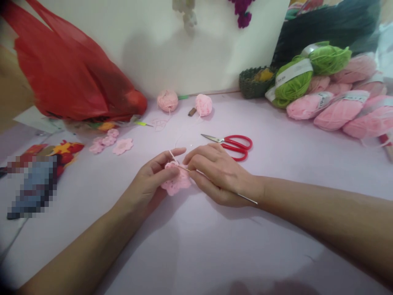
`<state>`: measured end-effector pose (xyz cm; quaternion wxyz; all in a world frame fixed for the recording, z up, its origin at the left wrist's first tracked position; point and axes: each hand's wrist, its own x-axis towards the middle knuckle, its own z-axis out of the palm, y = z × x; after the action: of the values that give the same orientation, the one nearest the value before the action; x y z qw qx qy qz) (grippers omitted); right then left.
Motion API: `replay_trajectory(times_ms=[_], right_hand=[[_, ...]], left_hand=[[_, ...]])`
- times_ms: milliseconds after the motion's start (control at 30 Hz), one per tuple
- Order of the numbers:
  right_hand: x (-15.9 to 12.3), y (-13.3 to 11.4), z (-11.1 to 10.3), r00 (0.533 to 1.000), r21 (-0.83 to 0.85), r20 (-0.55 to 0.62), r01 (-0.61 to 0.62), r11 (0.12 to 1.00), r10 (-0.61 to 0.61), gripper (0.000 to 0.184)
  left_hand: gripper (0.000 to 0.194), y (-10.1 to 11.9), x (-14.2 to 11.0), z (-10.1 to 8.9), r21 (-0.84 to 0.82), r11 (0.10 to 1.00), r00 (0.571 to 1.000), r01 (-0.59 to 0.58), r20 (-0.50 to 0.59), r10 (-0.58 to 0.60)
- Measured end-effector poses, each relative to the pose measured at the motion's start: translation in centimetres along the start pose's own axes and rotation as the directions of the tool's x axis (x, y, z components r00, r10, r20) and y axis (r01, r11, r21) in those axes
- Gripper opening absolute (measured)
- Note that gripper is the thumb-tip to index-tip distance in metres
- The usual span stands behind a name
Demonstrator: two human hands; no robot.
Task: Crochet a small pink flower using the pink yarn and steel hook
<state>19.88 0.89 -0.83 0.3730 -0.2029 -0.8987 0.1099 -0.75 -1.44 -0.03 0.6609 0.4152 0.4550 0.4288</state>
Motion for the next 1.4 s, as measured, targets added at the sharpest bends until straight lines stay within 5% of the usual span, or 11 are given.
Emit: replay_trajectory(times_ms=[467, 700, 833, 933, 1067, 1400], right_hand=[[-0.1, -0.1, 0.3, 0.994, 0.022, 0.058, -0.094, 0.995, 0.092, 0.015], [0.0, -1.2, 1.6, 0.988, -0.445, 0.079, -0.083, 0.892, 0.131, 0.025], [0.1, -1.3, 1.9, 0.983, -0.557, 0.073, -0.102, 0.824, 0.171, 0.022], [0.2, -1.0, 1.7, 0.99, -0.534, 0.044, -0.09, 0.841, 0.134, 0.021], [0.3, -0.5, 1.2, 1.0, -0.439, 0.014, -0.016, 0.898, 0.025, 0.022], [0.2, -0.5, 0.9, 0.995, -0.3, 0.081, -0.033, 0.954, 0.06, 0.025]], left_hand=[[0.039, -0.4, 0.1, 0.2, 0.029, 0.998, 0.998, -0.057, 0.026, 0.057], [0.051, -0.9, -0.3, 1.9, 0.131, 0.981, 0.976, -0.142, -0.146, 0.16], [0.054, -0.9, -0.4, 2.7, -0.034, 0.994, 0.978, -0.105, -0.184, 0.097], [0.06, -0.4, -0.2, 2.5, -0.207, 0.978, 0.991, 0.012, -0.127, -0.039], [0.061, 0.4, -0.2, 1.9, -0.233, 0.967, 0.994, 0.1, -0.027, -0.109], [0.066, -0.9, -0.4, 1.9, 0.039, 0.997, 0.992, -0.07, -0.101, 0.074]])
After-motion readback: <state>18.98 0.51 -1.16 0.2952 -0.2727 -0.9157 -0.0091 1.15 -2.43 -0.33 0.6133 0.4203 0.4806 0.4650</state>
